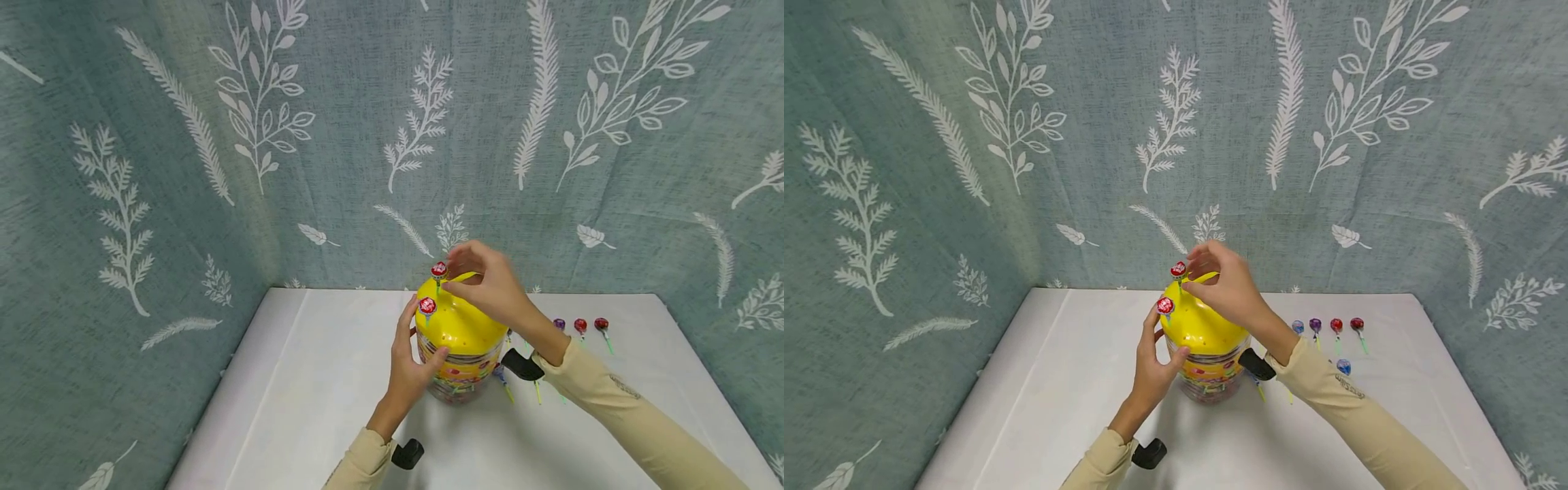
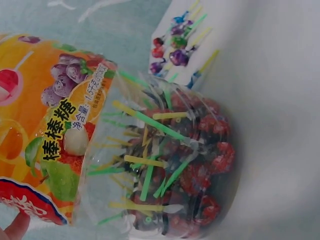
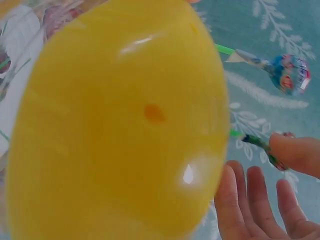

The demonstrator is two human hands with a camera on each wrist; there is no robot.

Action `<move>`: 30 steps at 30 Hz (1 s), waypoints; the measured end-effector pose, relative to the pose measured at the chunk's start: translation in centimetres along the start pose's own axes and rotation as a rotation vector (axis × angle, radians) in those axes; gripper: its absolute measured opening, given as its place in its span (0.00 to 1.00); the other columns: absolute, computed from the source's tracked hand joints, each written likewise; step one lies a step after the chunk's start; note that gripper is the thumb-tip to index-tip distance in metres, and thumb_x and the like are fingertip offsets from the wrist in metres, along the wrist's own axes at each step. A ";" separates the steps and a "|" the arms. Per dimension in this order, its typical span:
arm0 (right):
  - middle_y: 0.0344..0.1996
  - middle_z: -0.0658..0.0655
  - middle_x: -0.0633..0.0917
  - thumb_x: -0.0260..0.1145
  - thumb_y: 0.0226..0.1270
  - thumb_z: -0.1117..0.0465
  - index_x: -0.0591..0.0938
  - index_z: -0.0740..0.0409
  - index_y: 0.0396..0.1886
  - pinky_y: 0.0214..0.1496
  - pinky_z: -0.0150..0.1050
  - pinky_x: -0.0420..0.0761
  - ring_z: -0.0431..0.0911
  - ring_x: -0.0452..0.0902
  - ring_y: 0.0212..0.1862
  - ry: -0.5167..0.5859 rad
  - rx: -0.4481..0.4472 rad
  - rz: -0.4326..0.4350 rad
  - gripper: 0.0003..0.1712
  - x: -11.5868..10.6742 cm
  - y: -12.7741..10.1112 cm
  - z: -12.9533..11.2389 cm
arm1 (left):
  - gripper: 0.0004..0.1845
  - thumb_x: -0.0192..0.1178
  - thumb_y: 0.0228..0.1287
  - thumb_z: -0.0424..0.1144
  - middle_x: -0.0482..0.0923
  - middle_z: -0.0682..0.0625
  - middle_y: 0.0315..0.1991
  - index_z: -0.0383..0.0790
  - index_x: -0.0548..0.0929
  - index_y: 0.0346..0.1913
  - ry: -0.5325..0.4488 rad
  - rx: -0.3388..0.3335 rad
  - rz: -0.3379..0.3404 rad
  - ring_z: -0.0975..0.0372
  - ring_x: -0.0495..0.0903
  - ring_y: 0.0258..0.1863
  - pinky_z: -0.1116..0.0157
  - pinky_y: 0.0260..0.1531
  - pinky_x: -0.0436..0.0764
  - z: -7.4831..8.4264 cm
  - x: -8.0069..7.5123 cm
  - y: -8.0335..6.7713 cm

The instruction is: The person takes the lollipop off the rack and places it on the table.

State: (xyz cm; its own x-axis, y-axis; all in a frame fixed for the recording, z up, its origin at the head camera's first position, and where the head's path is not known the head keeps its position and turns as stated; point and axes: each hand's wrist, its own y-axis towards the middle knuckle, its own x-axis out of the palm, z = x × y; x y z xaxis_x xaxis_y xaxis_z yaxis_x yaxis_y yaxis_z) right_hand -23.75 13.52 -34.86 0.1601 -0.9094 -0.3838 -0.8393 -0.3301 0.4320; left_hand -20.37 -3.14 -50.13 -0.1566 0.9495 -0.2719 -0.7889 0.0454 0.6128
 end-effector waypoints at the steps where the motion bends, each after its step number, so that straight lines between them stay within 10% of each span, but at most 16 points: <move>1: 0.40 0.60 0.84 0.71 0.53 0.72 0.76 0.64 0.46 0.45 0.45 0.81 0.51 0.81 0.42 -0.002 -0.005 -0.003 0.20 0.2 0.2 0.0 | 0.43 0.58 0.60 0.57 0.52 0.53 0.73 0.48 0.53 0.73 0.002 0.001 0.002 0.57 0.59 0.68 0.49 0.56 0.70 0.0 0.0 0.0; 30: 0.36 0.60 0.83 0.67 0.55 0.75 0.75 0.65 0.45 0.39 0.37 0.83 0.48 0.80 0.37 0.132 -0.146 0.089 0.17 -0.1 0.0 -0.7 | 0.43 0.59 0.60 0.56 0.52 0.53 0.73 0.50 0.52 0.74 -0.011 -0.004 0.003 0.58 0.58 0.69 0.48 0.57 0.69 -0.1 0.0 -0.1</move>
State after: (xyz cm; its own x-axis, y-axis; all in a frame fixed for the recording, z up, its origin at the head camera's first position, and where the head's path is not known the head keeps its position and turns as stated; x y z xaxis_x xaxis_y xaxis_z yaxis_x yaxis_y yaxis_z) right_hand -23.41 13.50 -34.28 0.1629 -0.9588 -0.2328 -0.7704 -0.2710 0.5771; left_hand -20.37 -3.19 -50.29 -0.1524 0.9529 -0.2621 -0.7909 0.0414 0.6106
